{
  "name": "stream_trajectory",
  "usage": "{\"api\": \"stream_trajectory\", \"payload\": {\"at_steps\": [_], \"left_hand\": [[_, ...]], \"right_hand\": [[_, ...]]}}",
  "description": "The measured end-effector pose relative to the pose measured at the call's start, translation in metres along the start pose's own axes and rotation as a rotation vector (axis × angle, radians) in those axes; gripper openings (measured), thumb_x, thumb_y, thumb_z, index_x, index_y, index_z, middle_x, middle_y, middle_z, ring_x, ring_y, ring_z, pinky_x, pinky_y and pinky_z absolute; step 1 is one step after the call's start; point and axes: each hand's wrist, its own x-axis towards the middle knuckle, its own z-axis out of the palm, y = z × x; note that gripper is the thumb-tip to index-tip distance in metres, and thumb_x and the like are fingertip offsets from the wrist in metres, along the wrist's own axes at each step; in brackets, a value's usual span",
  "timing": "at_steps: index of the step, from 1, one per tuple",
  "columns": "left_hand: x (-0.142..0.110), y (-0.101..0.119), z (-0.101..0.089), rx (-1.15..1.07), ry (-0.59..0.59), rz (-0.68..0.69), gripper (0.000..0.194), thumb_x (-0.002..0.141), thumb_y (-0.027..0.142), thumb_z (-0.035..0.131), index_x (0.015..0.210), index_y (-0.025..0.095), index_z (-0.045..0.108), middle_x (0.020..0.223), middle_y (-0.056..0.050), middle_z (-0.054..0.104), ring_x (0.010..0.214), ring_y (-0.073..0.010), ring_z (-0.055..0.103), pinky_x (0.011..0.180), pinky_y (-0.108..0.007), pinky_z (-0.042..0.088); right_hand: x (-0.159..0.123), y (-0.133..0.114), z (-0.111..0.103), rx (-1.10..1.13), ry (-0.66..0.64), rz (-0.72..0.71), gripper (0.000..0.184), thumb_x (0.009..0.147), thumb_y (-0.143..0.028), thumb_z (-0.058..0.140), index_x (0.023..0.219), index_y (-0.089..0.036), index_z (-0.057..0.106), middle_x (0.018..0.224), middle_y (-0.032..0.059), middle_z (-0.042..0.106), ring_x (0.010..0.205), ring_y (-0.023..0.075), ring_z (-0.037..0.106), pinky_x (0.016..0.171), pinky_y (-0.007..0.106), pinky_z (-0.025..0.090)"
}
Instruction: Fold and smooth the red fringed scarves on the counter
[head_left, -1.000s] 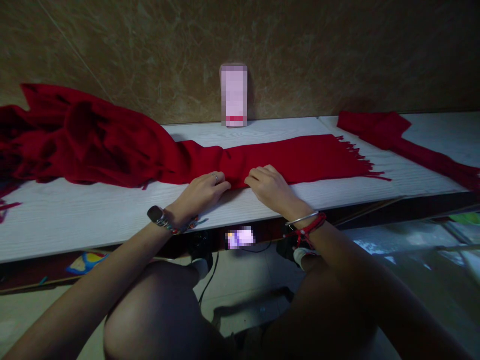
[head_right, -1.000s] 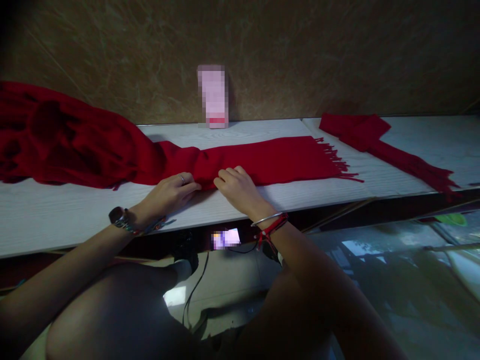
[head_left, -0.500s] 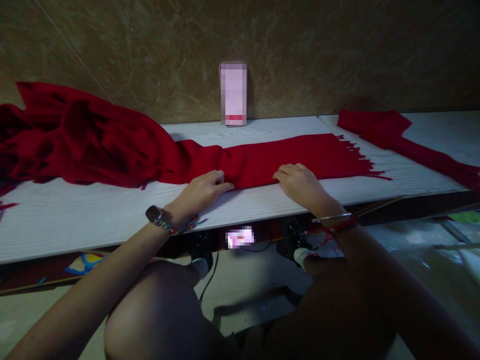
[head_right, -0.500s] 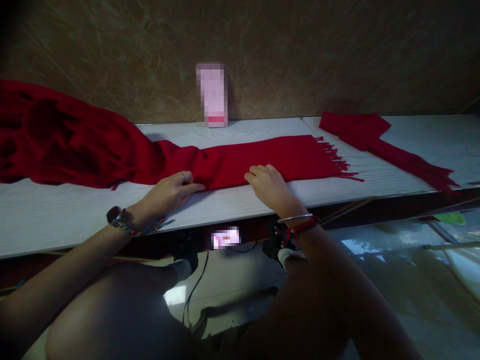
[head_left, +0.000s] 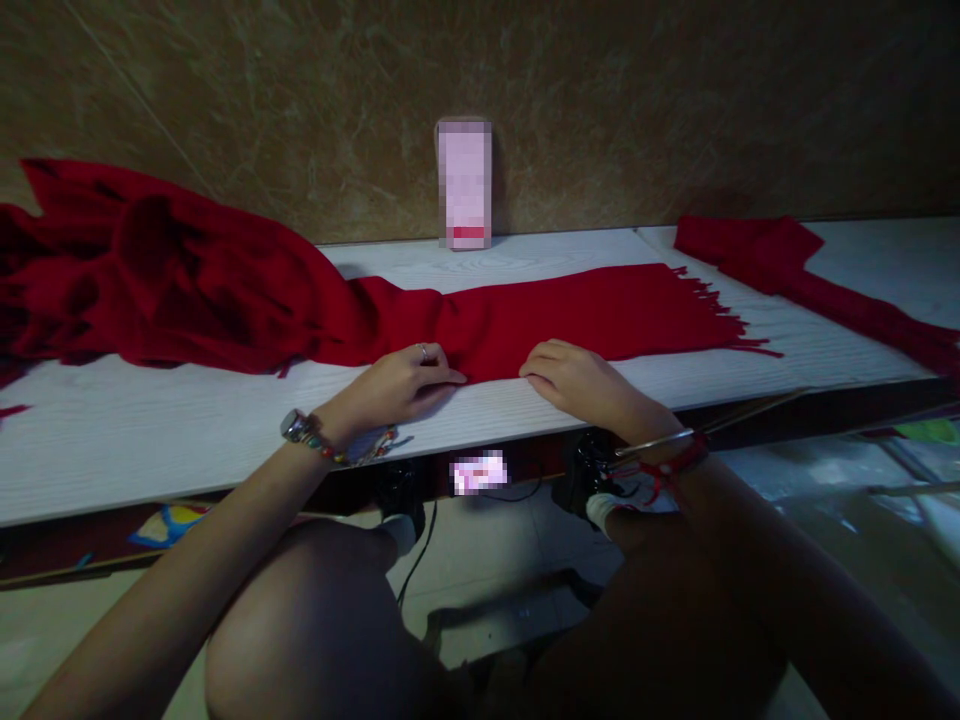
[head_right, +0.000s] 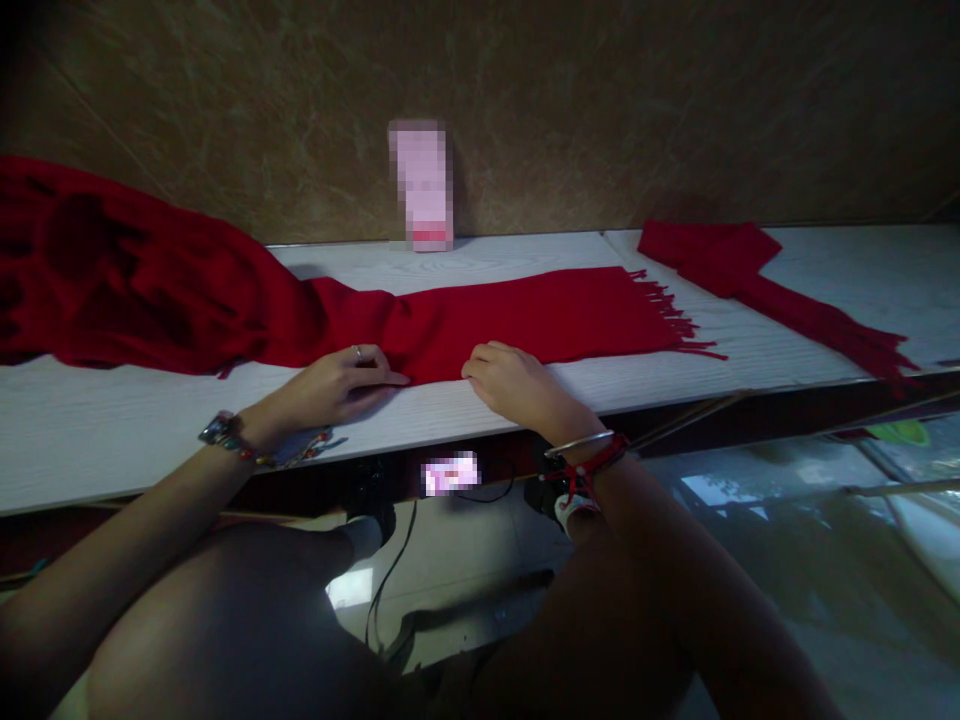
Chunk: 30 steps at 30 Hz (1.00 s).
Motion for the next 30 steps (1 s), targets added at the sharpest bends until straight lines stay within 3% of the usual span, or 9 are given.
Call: {"api": "stream_trajectory", "payload": {"at_steps": [5, 9, 14, 19, 24, 27, 30], "left_hand": [[0.001, 0.002, -0.002, 0.002, 0.013, 0.021, 0.036, 0.092, 0.032, 0.039, 0.101, 0.015, 0.070, 0.085, -0.007, 0.061, 0.077, -0.0142, 0.057, 0.071, -0.027, 0.049], [0.001, 0.002, -0.003, 0.008, 0.005, 0.019, 0.038, 0.092, 0.033, 0.038, 0.100, 0.015, 0.071, 0.084, -0.008, 0.061, 0.078, -0.0149, 0.057, 0.072, -0.027, 0.049], [0.001, 0.002, -0.004, 0.013, -0.018, 0.013, 0.038, 0.092, 0.033, 0.038, 0.103, 0.016, 0.070, 0.086, -0.007, 0.060, 0.078, -0.0145, 0.056, 0.073, -0.027, 0.048], [0.001, 0.002, -0.004, -0.013, -0.032, 0.010, 0.037, 0.091, 0.032, 0.039, 0.103, 0.016, 0.070, 0.087, -0.007, 0.060, 0.079, -0.0144, 0.056, 0.074, -0.027, 0.048], [0.001, 0.001, -0.003, -0.022, -0.049, -0.020, 0.037, 0.090, 0.032, 0.039, 0.102, 0.016, 0.071, 0.088, -0.007, 0.060, 0.079, -0.0144, 0.056, 0.075, -0.027, 0.048], [0.002, 0.001, -0.003, -0.042, -0.043, -0.023, 0.037, 0.090, 0.032, 0.039, 0.101, 0.015, 0.071, 0.089, -0.007, 0.060, 0.080, -0.0149, 0.056, 0.076, -0.027, 0.048], [0.003, 0.001, -0.002, -0.053, -0.045, -0.028, 0.037, 0.090, 0.032, 0.040, 0.100, 0.014, 0.070, 0.089, -0.007, 0.060, 0.080, -0.0148, 0.057, 0.076, -0.027, 0.048]], "right_hand": [[0.006, -0.007, 0.001, 0.055, 0.012, -0.010, 0.022, 0.087, -0.012, 0.048, 0.091, -0.014, 0.069, 0.092, 0.0086, 0.067, 0.089, 0.0188, 0.058, 0.083, 0.032, 0.046], [0.010, -0.016, 0.008, 0.127, 0.049, -0.031, 0.026, 0.089, -0.019, 0.050, 0.110, -0.015, 0.065, 0.116, 0.0107, 0.064, 0.110, 0.0205, 0.054, 0.095, 0.037, 0.043], [0.005, -0.013, 0.012, 0.214, -0.089, -0.068, 0.039, 0.093, -0.029, 0.046, 0.130, -0.018, 0.052, 0.140, 0.0099, 0.049, 0.130, 0.0207, 0.041, 0.107, 0.043, 0.033], [-0.012, 0.010, 0.005, 0.291, -0.246, -0.048, 0.048, 0.093, -0.039, 0.044, 0.139, -0.027, 0.041, 0.149, 0.0051, 0.036, 0.138, 0.0228, 0.028, 0.111, 0.049, 0.025], [-0.039, 0.043, -0.001, 0.255, -0.306, 0.116, 0.052, 0.092, -0.043, 0.041, 0.141, -0.027, 0.038, 0.151, 0.0052, 0.029, 0.139, 0.0253, 0.022, 0.112, 0.051, 0.023], [-0.055, 0.061, -0.004, 0.186, -0.277, 0.214, 0.052, 0.090, -0.043, 0.043, 0.139, -0.025, 0.041, 0.149, 0.0063, 0.034, 0.137, 0.0261, 0.027, 0.111, 0.050, 0.027], [-0.062, 0.073, -0.008, 0.084, -0.204, 0.279, 0.046, 0.090, -0.039, 0.043, 0.131, -0.020, 0.054, 0.139, 0.0087, 0.050, 0.131, 0.0251, 0.041, 0.108, 0.046, 0.035]]}}
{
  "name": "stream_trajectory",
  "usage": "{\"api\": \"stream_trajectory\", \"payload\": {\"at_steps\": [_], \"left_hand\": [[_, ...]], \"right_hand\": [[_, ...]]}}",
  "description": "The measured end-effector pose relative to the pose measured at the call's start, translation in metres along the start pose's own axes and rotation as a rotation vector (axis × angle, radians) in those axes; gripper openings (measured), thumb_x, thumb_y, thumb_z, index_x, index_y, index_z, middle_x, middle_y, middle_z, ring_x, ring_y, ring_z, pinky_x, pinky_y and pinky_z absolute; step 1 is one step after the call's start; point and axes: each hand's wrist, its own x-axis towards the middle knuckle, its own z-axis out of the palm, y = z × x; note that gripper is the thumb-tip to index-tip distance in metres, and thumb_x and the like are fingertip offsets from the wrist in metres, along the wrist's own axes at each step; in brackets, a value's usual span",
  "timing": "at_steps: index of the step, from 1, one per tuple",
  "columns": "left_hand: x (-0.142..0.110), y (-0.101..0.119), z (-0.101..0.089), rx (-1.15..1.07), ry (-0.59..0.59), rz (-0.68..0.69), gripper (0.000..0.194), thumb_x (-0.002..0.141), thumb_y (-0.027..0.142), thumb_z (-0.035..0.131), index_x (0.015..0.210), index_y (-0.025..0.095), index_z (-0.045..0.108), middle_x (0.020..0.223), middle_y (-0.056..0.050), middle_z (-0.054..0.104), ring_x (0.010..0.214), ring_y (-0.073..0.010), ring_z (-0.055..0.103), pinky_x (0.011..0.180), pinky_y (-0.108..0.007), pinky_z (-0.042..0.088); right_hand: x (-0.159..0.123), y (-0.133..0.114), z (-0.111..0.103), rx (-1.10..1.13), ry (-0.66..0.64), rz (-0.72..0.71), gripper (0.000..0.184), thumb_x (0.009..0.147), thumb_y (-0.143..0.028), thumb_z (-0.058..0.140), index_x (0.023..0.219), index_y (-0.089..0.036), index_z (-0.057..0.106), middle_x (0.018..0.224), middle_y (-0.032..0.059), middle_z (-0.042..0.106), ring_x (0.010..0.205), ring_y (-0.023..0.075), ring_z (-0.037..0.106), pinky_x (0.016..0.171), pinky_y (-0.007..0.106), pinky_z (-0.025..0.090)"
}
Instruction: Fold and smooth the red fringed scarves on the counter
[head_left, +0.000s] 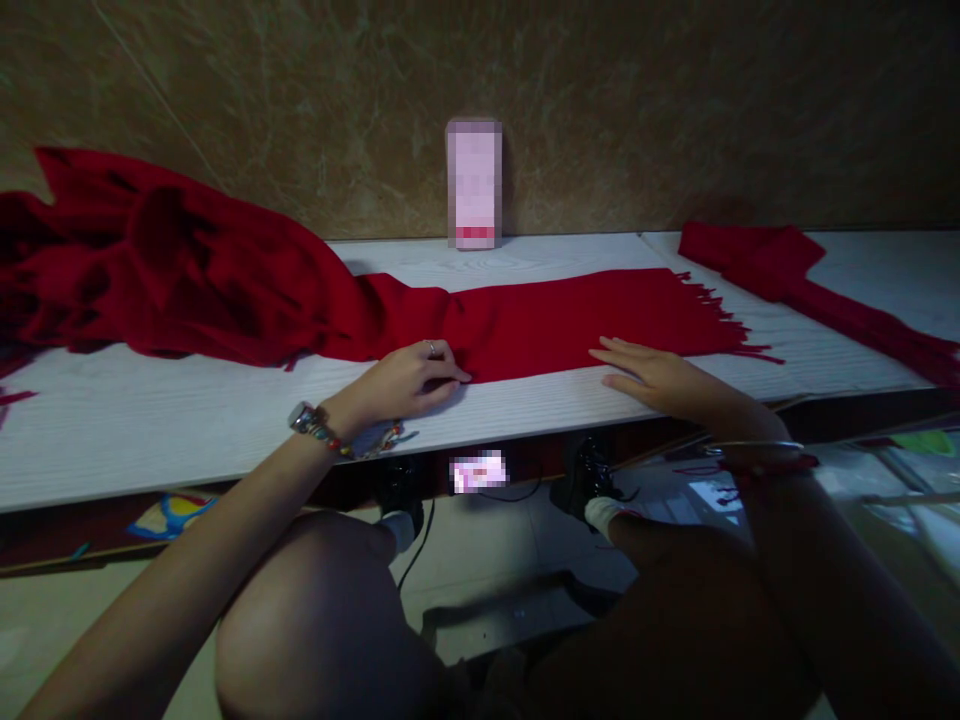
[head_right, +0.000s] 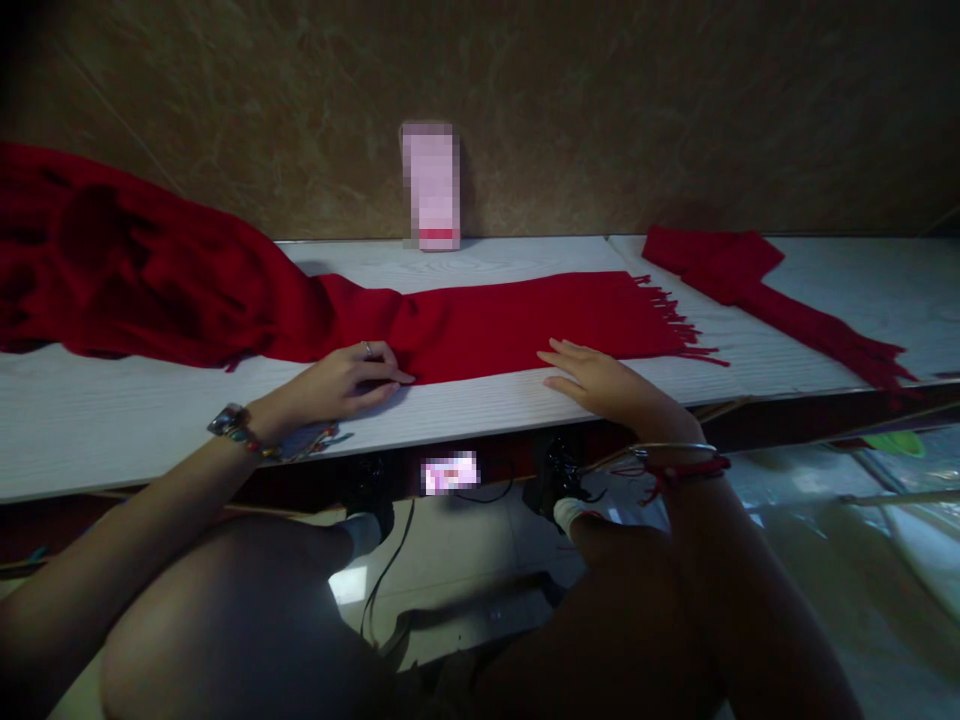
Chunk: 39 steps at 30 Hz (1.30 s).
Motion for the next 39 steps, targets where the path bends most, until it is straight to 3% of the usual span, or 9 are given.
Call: {"api": "stream_trajectory", "payload": {"at_steps": [3, 7, 14, 18, 24, 31, 39], "left_hand": [[0.001, 0.001, 0.000, 0.012, 0.000, -0.010, 0.036, 0.090, 0.032, 0.040, 0.099, 0.015, 0.070, 0.089, -0.007, 0.060, 0.080, -0.0145, 0.057, 0.076, -0.028, 0.048], [0.000, 0.001, 0.002, 0.046, 0.026, 0.010, 0.034, 0.090, 0.032, 0.041, 0.097, 0.015, 0.070, 0.088, -0.007, 0.060, 0.080, -0.0142, 0.057, 0.076, -0.027, 0.049], [-0.001, 0.001, 0.010, 0.234, 0.126, -0.042, 0.032, 0.090, 0.031, 0.046, 0.110, 0.012, 0.063, 0.095, -0.010, 0.063, 0.080, -0.0155, 0.060, 0.068, -0.025, 0.050], [0.000, 0.001, 0.010, 0.292, 0.117, -0.038, 0.029, 0.091, 0.024, 0.043, 0.104, 0.012, 0.066, 0.090, -0.009, 0.065, 0.076, -0.0154, 0.060, 0.065, -0.025, 0.050], [-0.001, 0.000, 0.009, 0.314, 0.129, -0.041, 0.028, 0.091, 0.022, 0.042, 0.099, 0.014, 0.068, 0.086, -0.007, 0.066, 0.073, -0.0136, 0.060, 0.061, -0.022, 0.048], [-0.003, -0.001, 0.007, 0.341, 0.148, -0.026, 0.029, 0.093, 0.025, 0.041, 0.096, 0.016, 0.068, 0.086, -0.006, 0.067, 0.071, -0.0133, 0.061, 0.057, -0.022, 0.046], [0.013, 0.007, 0.002, 0.452, 0.047, -0.002, 0.032, 0.093, 0.032, 0.040, 0.097, 0.016, 0.068, 0.088, -0.006, 0.068, 0.069, -0.0131, 0.061, 0.055, -0.022, 0.042]], "right_hand": [[0.003, -0.002, -0.004, -0.076, 0.103, 0.019, 0.039, 0.091, -0.032, 0.039, 0.114, -0.018, 0.066, 0.122, 0.0091, 0.064, 0.119, 0.0242, 0.054, 0.103, 0.045, 0.041], [0.015, -0.024, -0.005, -0.078, 0.196, 0.012, 0.035, 0.090, -0.023, 0.041, 0.110, -0.013, 0.068, 0.116, 0.0101, 0.068, 0.111, 0.0231, 0.060, 0.100, 0.041, 0.045], [0.038, -0.074, 0.000, -0.044, 0.147, -0.165, 0.031, 0.088, -0.016, 0.048, 0.113, -0.012, 0.065, 0.119, 0.0107, 0.066, 0.113, 0.0217, 0.058, 0.096, 0.036, 0.047], [0.050, -0.089, -0.001, -0.057, 0.147, -0.225, 0.029, 0.087, -0.015, 0.050, 0.112, -0.015, 0.066, 0.116, 0.0094, 0.067, 0.108, 0.0206, 0.060, 0.092, 0.033, 0.048], [0.058, -0.095, 0.000, -0.148, 0.138, -0.231, 0.033, 0.083, -0.003, 0.047, 0.107, -0.014, 0.066, 0.113, 0.0093, 0.068, 0.102, 0.0199, 0.061, 0.087, 0.031, 0.047], [0.056, -0.096, 0.000, -0.208, 0.160, -0.176, 0.022, 0.087, -0.009, 0.049, 0.094, -0.012, 0.069, 0.095, 0.0105, 0.070, 0.089, 0.0202, 0.061, 0.076, 0.029, 0.045], [0.061, -0.098, 0.003, -0.214, 0.247, -0.138, 0.026, 0.085, -0.006, 0.046, 0.085, -0.016, 0.069, 0.085, 0.0078, 0.069, 0.080, 0.0186, 0.060, 0.076, 0.032, 0.042]]}}
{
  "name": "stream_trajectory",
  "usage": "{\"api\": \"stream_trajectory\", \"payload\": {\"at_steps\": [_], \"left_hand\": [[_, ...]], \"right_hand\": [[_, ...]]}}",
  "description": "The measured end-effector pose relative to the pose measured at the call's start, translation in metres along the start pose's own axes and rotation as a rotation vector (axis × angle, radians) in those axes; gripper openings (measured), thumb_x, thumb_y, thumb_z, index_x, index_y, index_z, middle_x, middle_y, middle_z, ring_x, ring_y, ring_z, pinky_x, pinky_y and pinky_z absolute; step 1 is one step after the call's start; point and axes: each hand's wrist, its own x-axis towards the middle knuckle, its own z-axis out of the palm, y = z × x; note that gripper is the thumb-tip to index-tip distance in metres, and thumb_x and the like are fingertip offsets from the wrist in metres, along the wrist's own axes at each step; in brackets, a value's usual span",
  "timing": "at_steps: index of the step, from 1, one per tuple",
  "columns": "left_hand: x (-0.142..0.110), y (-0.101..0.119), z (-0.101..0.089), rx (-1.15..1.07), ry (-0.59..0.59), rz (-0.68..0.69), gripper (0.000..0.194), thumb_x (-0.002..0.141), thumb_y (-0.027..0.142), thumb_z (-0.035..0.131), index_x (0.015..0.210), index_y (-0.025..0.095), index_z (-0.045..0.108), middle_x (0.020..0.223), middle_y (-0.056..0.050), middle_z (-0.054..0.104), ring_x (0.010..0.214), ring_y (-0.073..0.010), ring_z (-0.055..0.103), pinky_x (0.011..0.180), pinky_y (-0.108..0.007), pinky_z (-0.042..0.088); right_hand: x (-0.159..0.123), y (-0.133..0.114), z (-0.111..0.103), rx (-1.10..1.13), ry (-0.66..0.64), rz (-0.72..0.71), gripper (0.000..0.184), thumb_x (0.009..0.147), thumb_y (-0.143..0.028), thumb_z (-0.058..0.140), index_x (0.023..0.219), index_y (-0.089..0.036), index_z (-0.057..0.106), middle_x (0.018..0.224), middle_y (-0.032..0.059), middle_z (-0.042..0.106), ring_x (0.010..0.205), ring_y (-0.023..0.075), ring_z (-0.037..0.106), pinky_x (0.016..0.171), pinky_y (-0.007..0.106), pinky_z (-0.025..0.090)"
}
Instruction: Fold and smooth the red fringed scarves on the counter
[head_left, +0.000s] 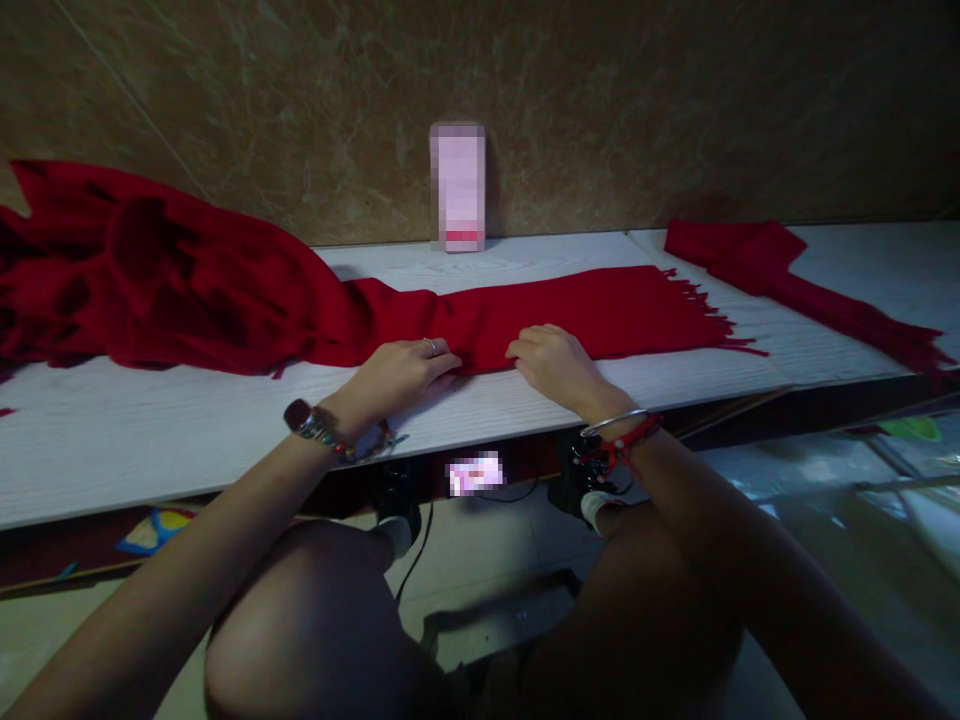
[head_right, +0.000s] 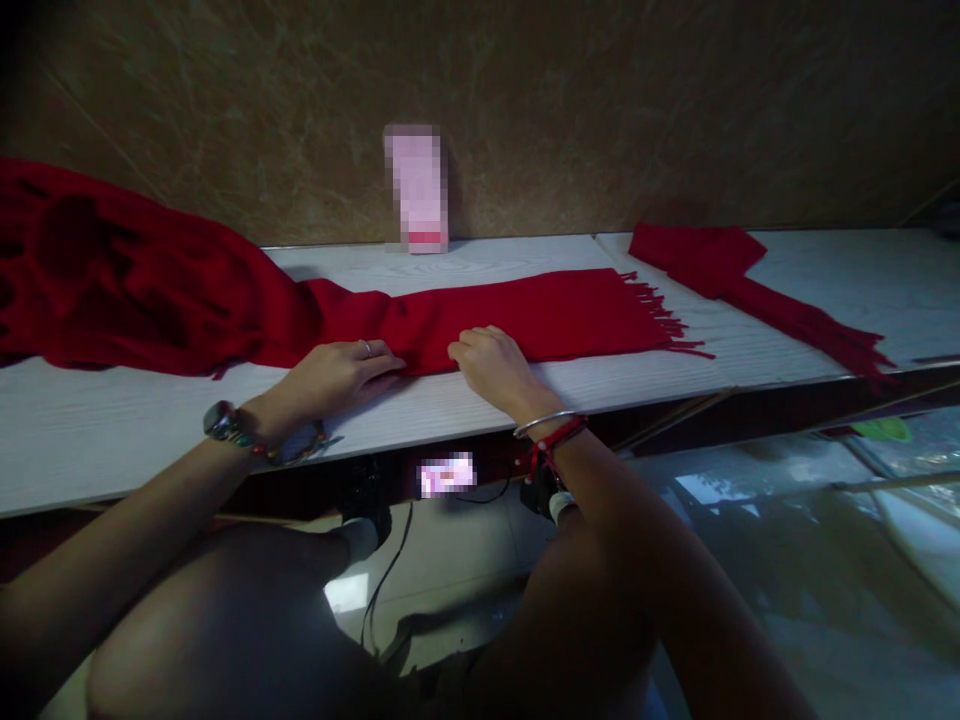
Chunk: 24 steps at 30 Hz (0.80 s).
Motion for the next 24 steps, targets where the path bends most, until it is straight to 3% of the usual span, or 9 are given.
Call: {"api": "stream_trajectory", "payload": {"at_steps": [5, 9, 12, 16, 24], "left_hand": [[0.022, 0.004, -0.007, 0.054, -0.052, 0.102, 0.030, 0.094, 0.029, 0.040, 0.091, 0.017, 0.067, 0.082, -0.004, 0.067, 0.064, -0.0124, 0.058, 0.052, -0.023, 0.037], [0.022, 0.001, -0.002, 0.076, 0.016, 0.180, 0.032, 0.094, 0.027, 0.037, 0.087, 0.017, 0.067, 0.078, -0.004, 0.066, 0.062, -0.0113, 0.056, 0.053, -0.023, 0.036], [0.018, -0.002, 0.005, 0.047, 0.058, 0.221, 0.034, 0.095, 0.026, 0.036, 0.087, 0.016, 0.068, 0.078, -0.005, 0.066, 0.063, -0.0115, 0.056, 0.056, -0.023, 0.039], [0.016, -0.001, 0.009, -0.082, 0.069, 0.197, 0.032, 0.093, 0.025, 0.037, 0.093, 0.016, 0.068, 0.083, -0.006, 0.066, 0.071, -0.0126, 0.058, 0.060, -0.023, 0.042], [0.013, 0.002, 0.005, -0.303, -0.039, 0.152, 0.033, 0.092, 0.028, 0.039, 0.108, 0.020, 0.066, 0.095, -0.007, 0.063, 0.080, -0.0149, 0.059, 0.067, -0.025, 0.048]], "right_hand": [[-0.001, 0.001, 0.002, 0.021, 0.032, 0.032, 0.026, 0.085, -0.007, 0.044, 0.082, -0.016, 0.068, 0.081, 0.0077, 0.067, 0.077, 0.0187, 0.057, 0.076, 0.032, 0.040], [-0.004, 0.002, 0.003, 0.042, 0.040, 0.048, 0.025, 0.087, -0.008, 0.044, 0.085, -0.015, 0.068, 0.083, 0.0086, 0.067, 0.079, 0.0193, 0.056, 0.076, 0.032, 0.040], [-0.008, 0.005, 0.004, 0.039, 0.037, -0.048, 0.027, 0.088, -0.008, 0.043, 0.089, -0.016, 0.068, 0.088, 0.0082, 0.067, 0.083, 0.0188, 0.057, 0.076, 0.032, 0.041], [-0.017, 0.015, 0.008, 0.101, 0.033, -0.151, 0.029, 0.088, -0.006, 0.043, 0.098, -0.015, 0.069, 0.098, 0.0087, 0.068, 0.092, 0.0188, 0.059, 0.081, 0.033, 0.045], [-0.033, 0.030, 0.018, 0.316, 0.048, -0.175, 0.038, 0.086, -0.005, 0.042, 0.112, -0.018, 0.066, 0.119, 0.0067, 0.066, 0.113, 0.0182, 0.057, 0.098, 0.039, 0.044]]}}
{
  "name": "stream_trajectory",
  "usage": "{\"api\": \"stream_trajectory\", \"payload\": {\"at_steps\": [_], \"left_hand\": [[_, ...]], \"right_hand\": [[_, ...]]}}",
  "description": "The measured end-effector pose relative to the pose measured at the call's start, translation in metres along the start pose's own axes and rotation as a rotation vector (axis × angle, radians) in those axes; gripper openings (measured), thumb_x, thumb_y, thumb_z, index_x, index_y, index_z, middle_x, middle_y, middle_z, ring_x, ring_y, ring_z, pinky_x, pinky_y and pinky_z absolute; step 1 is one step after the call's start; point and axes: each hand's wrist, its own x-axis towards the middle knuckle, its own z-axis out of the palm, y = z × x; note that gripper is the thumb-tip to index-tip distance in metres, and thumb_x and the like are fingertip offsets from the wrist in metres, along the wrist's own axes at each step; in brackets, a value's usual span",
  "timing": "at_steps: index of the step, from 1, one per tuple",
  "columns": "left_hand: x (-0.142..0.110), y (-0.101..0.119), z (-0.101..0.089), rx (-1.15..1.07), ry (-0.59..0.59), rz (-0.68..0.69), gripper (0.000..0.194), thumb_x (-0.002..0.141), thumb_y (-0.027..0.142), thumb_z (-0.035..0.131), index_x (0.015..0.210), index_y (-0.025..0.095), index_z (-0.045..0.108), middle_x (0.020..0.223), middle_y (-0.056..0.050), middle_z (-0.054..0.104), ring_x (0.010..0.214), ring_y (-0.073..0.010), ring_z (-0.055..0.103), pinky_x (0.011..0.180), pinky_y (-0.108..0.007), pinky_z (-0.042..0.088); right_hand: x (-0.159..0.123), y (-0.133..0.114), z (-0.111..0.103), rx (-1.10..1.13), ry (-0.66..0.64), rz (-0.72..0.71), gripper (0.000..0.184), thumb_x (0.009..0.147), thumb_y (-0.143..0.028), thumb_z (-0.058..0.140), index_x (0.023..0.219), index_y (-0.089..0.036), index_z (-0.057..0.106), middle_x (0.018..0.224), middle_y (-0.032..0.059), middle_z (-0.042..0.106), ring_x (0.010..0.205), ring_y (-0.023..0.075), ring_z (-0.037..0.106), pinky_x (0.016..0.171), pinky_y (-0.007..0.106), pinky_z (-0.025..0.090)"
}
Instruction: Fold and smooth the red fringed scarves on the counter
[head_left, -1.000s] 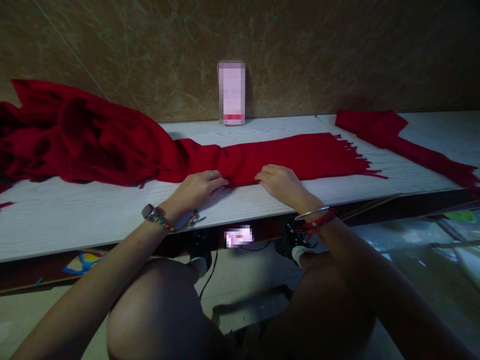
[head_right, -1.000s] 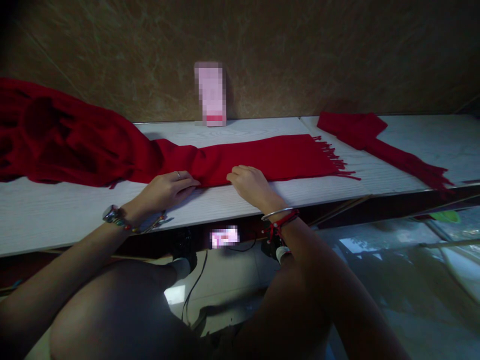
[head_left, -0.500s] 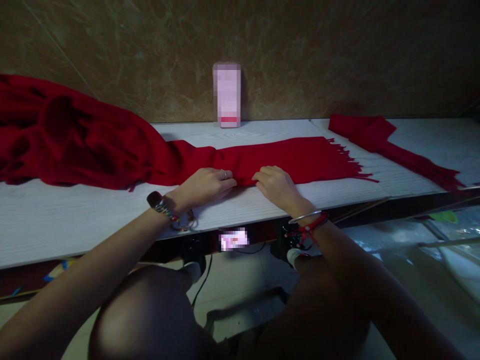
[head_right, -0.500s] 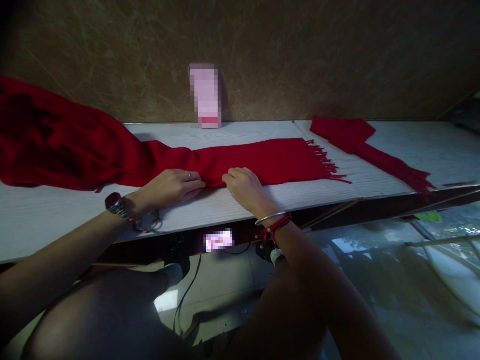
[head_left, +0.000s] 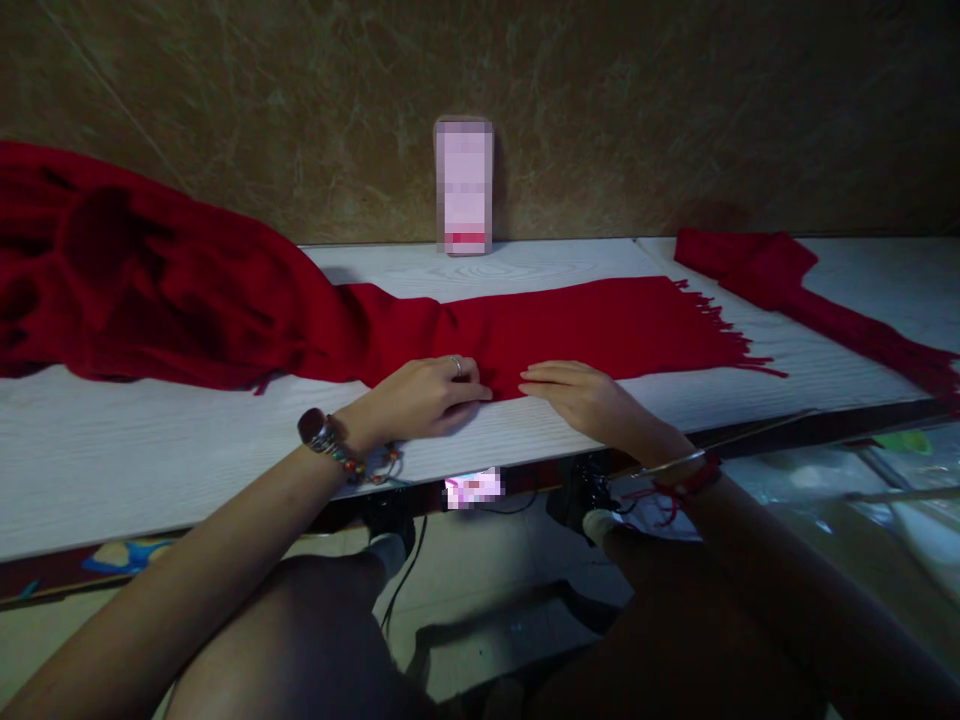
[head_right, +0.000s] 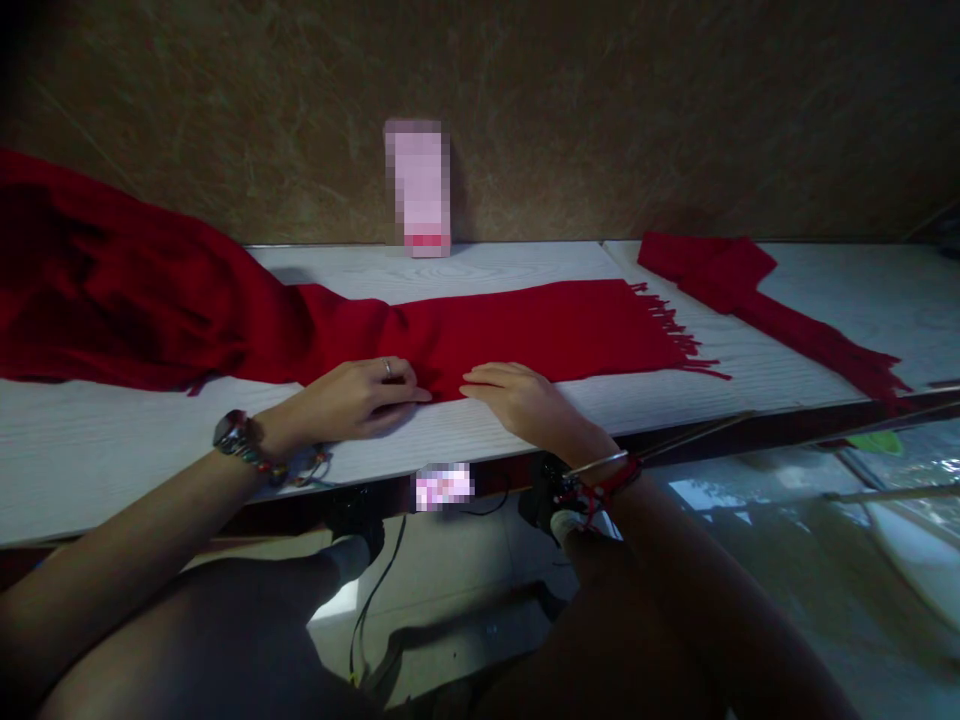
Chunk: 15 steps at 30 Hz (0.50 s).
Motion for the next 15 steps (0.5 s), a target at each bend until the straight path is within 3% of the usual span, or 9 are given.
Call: {"api": "stream_trajectory", "payload": {"at_steps": [10, 15], "left_hand": [[0.000, -0.001, 0.000, -0.090, -0.014, -0.025, 0.037, 0.092, 0.034, 0.037, 0.108, 0.020, 0.068, 0.094, -0.008, 0.062, 0.082, -0.0157, 0.058, 0.071, -0.027, 0.049], [-0.002, -0.001, 0.000, -0.074, -0.006, -0.027, 0.036, 0.090, 0.032, 0.040, 0.108, 0.019, 0.069, 0.092, -0.009, 0.062, 0.080, -0.0166, 0.058, 0.069, -0.028, 0.050]], "right_hand": [[0.019, -0.011, -0.011, 0.018, -0.024, 0.080, 0.032, 0.084, -0.008, 0.044, 0.096, -0.019, 0.071, 0.101, 0.0050, 0.071, 0.098, 0.0177, 0.062, 0.090, 0.036, 0.047], [0.034, -0.027, -0.014, -0.063, -0.034, 0.243, 0.022, 0.087, -0.014, 0.047, 0.093, -0.015, 0.068, 0.091, 0.0082, 0.069, 0.089, 0.0184, 0.061, 0.081, 0.031, 0.046]]}}
